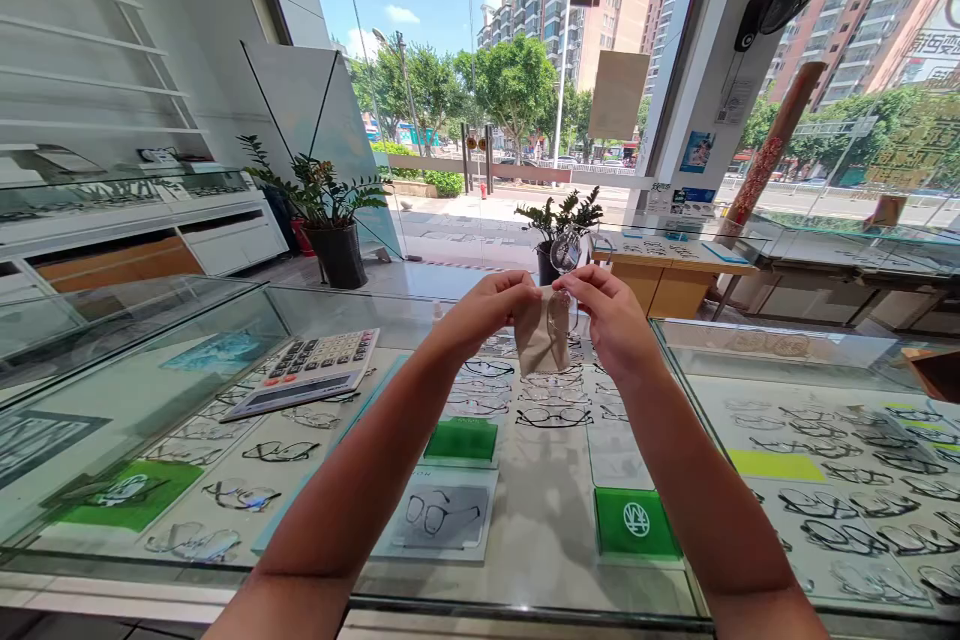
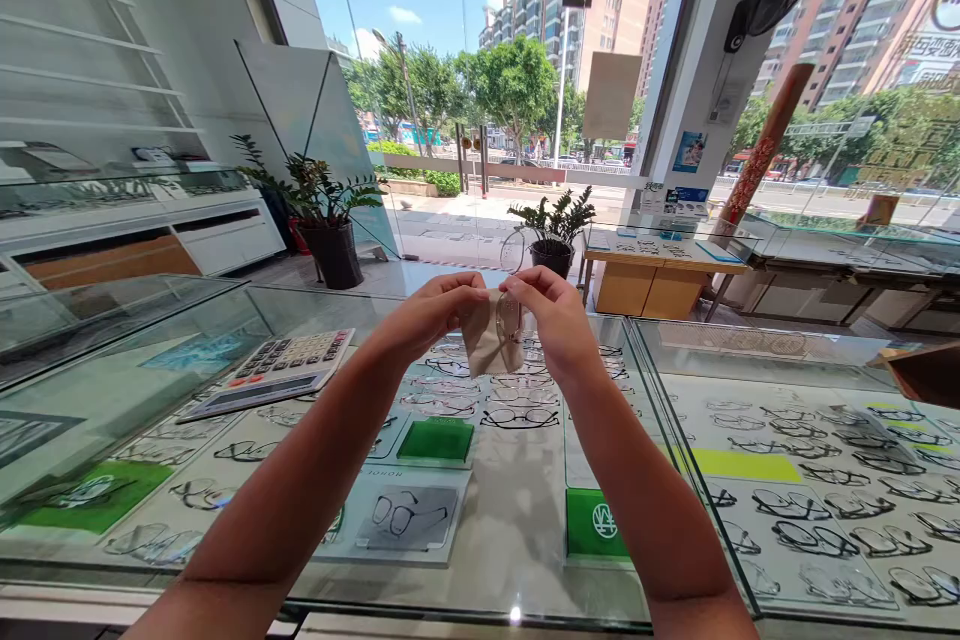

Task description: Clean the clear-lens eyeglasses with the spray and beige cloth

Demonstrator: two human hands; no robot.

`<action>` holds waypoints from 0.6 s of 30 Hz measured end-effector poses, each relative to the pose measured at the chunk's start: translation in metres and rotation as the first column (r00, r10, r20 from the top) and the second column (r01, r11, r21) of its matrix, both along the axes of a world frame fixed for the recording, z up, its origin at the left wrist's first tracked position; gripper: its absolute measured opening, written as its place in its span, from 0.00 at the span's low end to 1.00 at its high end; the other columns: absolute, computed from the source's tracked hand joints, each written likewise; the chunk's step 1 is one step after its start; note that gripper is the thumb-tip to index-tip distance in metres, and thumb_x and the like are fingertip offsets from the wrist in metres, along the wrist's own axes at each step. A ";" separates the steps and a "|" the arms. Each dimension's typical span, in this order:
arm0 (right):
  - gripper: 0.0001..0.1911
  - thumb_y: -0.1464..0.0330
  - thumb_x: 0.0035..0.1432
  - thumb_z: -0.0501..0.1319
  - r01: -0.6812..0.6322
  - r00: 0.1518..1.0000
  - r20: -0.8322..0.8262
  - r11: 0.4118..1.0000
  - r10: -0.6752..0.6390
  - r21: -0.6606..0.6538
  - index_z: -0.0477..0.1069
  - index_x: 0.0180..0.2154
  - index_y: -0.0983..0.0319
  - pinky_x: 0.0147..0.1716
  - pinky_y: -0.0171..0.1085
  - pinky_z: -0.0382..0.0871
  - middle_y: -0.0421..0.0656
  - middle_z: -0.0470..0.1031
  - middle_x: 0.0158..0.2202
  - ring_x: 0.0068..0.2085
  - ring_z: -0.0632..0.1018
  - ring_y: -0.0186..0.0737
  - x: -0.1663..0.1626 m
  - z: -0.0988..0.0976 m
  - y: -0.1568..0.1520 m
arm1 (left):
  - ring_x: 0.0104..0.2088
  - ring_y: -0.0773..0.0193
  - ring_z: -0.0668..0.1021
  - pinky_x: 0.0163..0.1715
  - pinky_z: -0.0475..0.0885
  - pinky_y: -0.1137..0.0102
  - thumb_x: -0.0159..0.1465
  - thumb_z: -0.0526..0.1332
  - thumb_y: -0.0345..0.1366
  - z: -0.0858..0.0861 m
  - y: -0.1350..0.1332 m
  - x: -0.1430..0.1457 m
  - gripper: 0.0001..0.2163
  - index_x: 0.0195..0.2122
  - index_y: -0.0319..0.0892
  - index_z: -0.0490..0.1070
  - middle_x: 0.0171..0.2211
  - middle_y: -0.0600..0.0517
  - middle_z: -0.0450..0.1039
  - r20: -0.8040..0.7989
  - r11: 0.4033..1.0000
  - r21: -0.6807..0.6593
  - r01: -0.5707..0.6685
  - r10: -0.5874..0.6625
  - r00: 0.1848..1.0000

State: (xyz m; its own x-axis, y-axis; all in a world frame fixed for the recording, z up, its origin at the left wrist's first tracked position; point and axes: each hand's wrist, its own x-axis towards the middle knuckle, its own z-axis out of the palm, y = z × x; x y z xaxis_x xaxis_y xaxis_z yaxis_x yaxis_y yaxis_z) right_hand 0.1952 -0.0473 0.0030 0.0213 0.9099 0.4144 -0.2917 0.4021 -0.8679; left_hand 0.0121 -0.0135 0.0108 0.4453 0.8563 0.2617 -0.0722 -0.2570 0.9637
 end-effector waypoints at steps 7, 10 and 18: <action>0.08 0.61 0.53 0.74 0.080 0.997 0.004 0.996 -0.080 0.031 0.79 0.30 0.55 0.39 0.39 0.70 0.38 0.79 0.32 0.35 0.75 0.37 -0.005 -0.004 0.003 | 0.23 0.70 0.61 0.25 0.54 0.70 0.61 0.69 0.49 -0.002 0.000 0.003 0.16 0.28 0.42 0.69 0.23 0.56 0.61 0.032 0.999 -0.022 0.049 -0.048 0.998; 0.08 0.61 0.52 0.75 0.082 0.997 -0.013 0.996 -0.082 0.031 0.78 0.30 0.55 0.39 0.38 0.71 0.38 0.79 0.32 0.35 0.75 0.36 -0.004 -0.004 0.004 | 0.24 0.70 0.62 0.25 0.55 0.70 0.62 0.66 0.50 -0.002 0.001 0.004 0.17 0.28 0.41 0.71 0.24 0.55 0.62 0.058 0.995 -0.037 0.089 -0.087 0.995; 0.12 0.58 0.51 0.77 -0.012 0.991 -0.131 1.000 0.011 -0.007 0.78 0.30 0.56 0.40 0.38 0.72 0.38 0.82 0.35 0.35 0.77 0.36 -0.003 -0.004 0.007 | 0.24 0.71 0.67 0.26 0.58 0.73 0.59 0.75 0.47 -0.007 -0.003 0.010 0.18 0.39 0.43 0.71 0.26 0.56 0.69 0.141 0.996 -0.055 0.075 -0.067 0.988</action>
